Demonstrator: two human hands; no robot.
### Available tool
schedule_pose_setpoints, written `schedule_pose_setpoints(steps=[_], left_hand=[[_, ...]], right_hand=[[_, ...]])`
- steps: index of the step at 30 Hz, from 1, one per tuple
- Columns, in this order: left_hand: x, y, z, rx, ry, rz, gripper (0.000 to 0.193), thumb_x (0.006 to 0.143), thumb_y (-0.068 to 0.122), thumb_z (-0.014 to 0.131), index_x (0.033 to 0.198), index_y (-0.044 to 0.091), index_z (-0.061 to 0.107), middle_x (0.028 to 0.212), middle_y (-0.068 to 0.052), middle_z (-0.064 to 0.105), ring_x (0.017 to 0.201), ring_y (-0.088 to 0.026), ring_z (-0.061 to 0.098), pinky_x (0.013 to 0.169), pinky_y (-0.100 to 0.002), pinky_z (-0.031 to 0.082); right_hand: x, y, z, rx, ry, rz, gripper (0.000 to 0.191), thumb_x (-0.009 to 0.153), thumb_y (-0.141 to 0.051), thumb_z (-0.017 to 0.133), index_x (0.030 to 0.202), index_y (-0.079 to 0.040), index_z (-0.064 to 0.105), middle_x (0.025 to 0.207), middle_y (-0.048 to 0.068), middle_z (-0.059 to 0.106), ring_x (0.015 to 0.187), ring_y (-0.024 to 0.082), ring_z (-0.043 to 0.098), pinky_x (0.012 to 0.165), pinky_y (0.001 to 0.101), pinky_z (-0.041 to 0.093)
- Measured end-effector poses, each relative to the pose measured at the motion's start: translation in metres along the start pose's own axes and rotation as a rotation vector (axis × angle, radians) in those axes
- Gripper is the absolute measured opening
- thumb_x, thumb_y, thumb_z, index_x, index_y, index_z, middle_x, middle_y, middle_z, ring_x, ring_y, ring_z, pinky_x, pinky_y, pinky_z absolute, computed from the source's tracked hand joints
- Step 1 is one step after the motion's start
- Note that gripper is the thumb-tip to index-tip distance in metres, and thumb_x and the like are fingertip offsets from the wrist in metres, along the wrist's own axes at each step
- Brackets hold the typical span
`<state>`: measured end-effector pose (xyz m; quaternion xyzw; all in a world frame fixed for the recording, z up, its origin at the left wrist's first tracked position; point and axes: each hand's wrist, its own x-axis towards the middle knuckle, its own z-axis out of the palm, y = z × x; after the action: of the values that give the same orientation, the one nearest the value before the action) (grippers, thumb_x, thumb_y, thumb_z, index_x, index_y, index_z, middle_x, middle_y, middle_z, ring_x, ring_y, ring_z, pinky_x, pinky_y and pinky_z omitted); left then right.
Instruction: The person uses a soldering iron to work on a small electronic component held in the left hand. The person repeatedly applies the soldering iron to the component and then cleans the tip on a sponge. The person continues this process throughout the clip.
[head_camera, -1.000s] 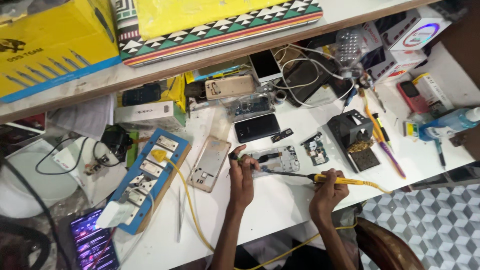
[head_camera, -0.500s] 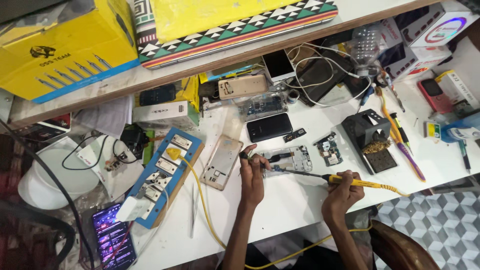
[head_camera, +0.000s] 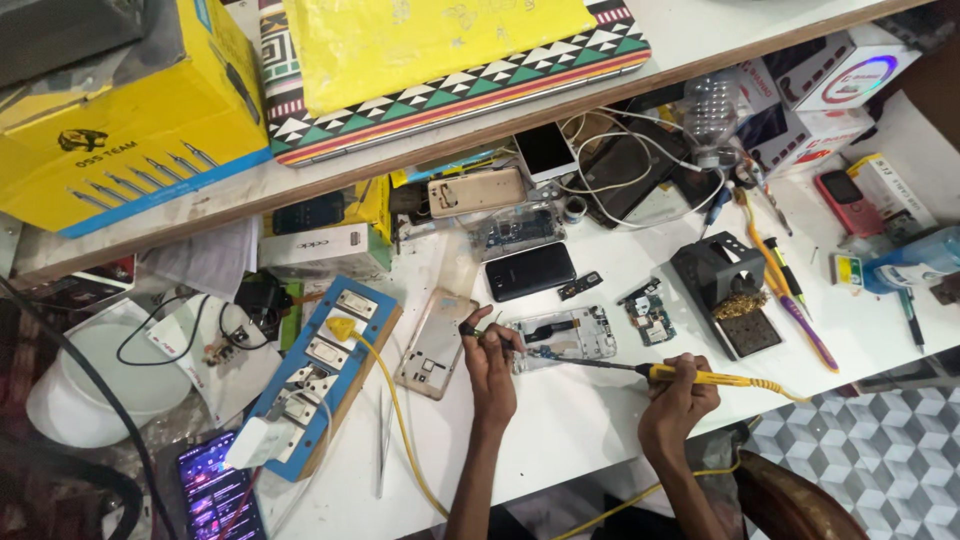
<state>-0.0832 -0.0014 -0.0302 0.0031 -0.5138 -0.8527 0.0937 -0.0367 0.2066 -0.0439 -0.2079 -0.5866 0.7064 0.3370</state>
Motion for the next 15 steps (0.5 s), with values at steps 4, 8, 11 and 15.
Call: schedule_pose_setpoints(steps=[4,8,11,15], left_hand=[[0.0010,0.0005,0.0005,0.092,-0.053,0.078,0.037,0.114,0.034,0.040,0.138,0.006,0.043,0.081,-0.004,0.056,0.079,-0.011,0.054,0.078,-0.027,0.045],[-0.0007,0.0007,-0.0013,0.060,-0.045,0.061,0.036,0.115,0.033,0.042,0.136,0.004,0.046,0.081,-0.003,0.053,0.077,-0.011,0.053,0.076,-0.028,0.047],[-0.0019,0.0035,-0.0036,0.118,0.012,0.059,0.038,0.112,0.035,0.038,0.137,0.007,0.044,0.080,-0.003,0.059,0.070,-0.008,0.049,0.066,-0.024,0.040],[0.0017,0.0067,-0.0032,0.145,0.061,0.101,0.039,0.111,0.037,0.037,0.137,0.009,0.042,0.082,-0.004,0.064,0.066,-0.006,0.045,0.061,-0.022,0.037]], right_hand=[[0.0002,0.0015,0.0009,-0.037,-0.018,-0.009,0.033,0.111,-0.021,0.051,0.083,-0.004,0.055,0.063,0.002,0.050,0.050,0.007,0.044,0.048,0.0225,0.033],[-0.0017,0.0028,0.0005,-0.041,-0.023,-0.005,0.033,0.111,-0.020,0.051,0.084,-0.003,0.056,0.063,0.002,0.050,0.050,0.007,0.044,0.048,0.0228,0.034],[-0.0026,0.0032,-0.0004,-0.091,-0.042,-0.045,0.035,0.113,-0.021,0.049,0.084,-0.003,0.056,0.065,0.002,0.051,0.051,0.007,0.044,0.048,0.0231,0.035],[-0.0037,0.0019,0.0006,-0.083,-0.030,-0.036,0.035,0.112,-0.020,0.049,0.084,-0.002,0.056,0.064,0.003,0.051,0.050,0.008,0.044,0.048,0.0235,0.035]])
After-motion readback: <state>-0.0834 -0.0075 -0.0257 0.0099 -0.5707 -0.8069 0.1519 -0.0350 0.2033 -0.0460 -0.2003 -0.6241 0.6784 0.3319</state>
